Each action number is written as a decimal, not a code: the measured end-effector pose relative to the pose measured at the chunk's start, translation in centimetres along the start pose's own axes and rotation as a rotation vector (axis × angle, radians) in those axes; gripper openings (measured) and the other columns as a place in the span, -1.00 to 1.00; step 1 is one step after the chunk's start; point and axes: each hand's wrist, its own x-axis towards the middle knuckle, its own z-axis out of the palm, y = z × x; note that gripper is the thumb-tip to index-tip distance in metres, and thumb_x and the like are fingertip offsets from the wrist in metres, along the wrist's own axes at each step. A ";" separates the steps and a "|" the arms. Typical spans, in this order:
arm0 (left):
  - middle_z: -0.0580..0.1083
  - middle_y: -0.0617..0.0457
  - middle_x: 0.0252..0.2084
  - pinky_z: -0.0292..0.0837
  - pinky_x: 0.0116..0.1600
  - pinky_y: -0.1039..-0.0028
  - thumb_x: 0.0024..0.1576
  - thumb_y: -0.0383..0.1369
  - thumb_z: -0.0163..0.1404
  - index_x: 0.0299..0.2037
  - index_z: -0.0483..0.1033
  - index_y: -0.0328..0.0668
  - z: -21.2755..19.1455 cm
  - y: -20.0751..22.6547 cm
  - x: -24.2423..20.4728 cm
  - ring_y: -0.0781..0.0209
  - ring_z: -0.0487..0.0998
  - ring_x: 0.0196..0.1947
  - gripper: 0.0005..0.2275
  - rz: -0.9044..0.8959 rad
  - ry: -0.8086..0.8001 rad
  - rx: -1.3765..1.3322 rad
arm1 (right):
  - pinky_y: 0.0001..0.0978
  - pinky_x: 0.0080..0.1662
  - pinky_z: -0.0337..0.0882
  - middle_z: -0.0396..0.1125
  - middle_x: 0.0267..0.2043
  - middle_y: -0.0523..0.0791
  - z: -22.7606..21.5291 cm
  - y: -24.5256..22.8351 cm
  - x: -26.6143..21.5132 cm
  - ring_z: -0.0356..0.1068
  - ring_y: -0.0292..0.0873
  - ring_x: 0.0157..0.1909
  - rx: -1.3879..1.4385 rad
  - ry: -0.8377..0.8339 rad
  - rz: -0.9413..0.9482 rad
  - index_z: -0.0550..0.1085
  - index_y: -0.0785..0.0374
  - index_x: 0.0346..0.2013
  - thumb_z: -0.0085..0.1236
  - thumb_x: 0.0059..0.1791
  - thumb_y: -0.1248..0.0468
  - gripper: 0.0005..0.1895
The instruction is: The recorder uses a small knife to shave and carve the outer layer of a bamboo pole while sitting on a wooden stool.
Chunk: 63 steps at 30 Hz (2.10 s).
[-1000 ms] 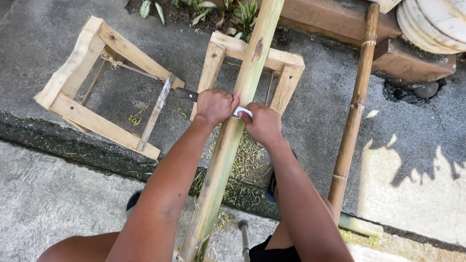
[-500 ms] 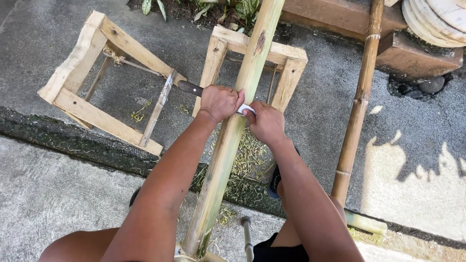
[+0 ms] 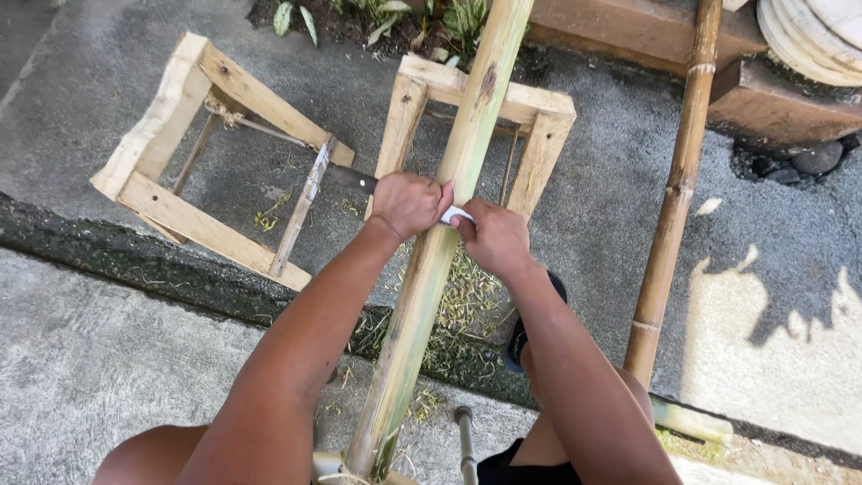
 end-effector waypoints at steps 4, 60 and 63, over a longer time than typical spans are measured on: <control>0.47 0.15 -0.73 0.32 -0.57 0.40 0.32 -0.17 -0.13 -0.75 0.51 0.04 2.8 -0.6 0.3 0.26 0.45 -0.74 -0.49 0.111 0.362 -0.070 | -0.06 -0.23 0.42 0.46 -0.34 -0.05 -0.3 -0.5 0.5 0.50 0.03 -0.30 -0.019 -0.035 0.024 0.50 0.20 -0.29 0.07 0.06 0.02 -0.70; 0.51 0.11 -0.66 0.43 -0.48 0.33 0.34 -0.11 -0.32 -0.74 0.50 0.08 1.6 3.7 -20.6 0.21 0.52 -0.65 -0.44 -0.065 0.010 -0.208 | -0.04 -0.35 0.43 0.44 -0.39 -0.01 2.2 -12.1 -16.2 0.48 0.09 -0.40 -0.115 -0.143 -0.043 0.45 0.23 -0.34 0.06 0.05 0.08 -0.73; 0.50 0.12 -0.67 0.43 -0.51 0.33 0.34 -0.16 -0.25 -0.72 0.49 0.07 1.4 4.4 -24.6 0.23 0.51 -0.69 -0.49 -0.005 0.064 -0.233 | -0.07 -0.37 0.43 0.43 -0.40 -0.02 2.9 -14.2 -19.3 0.48 0.07 -0.40 -0.077 -0.115 -0.048 0.45 0.23 -0.35 0.08 0.03 0.11 -0.76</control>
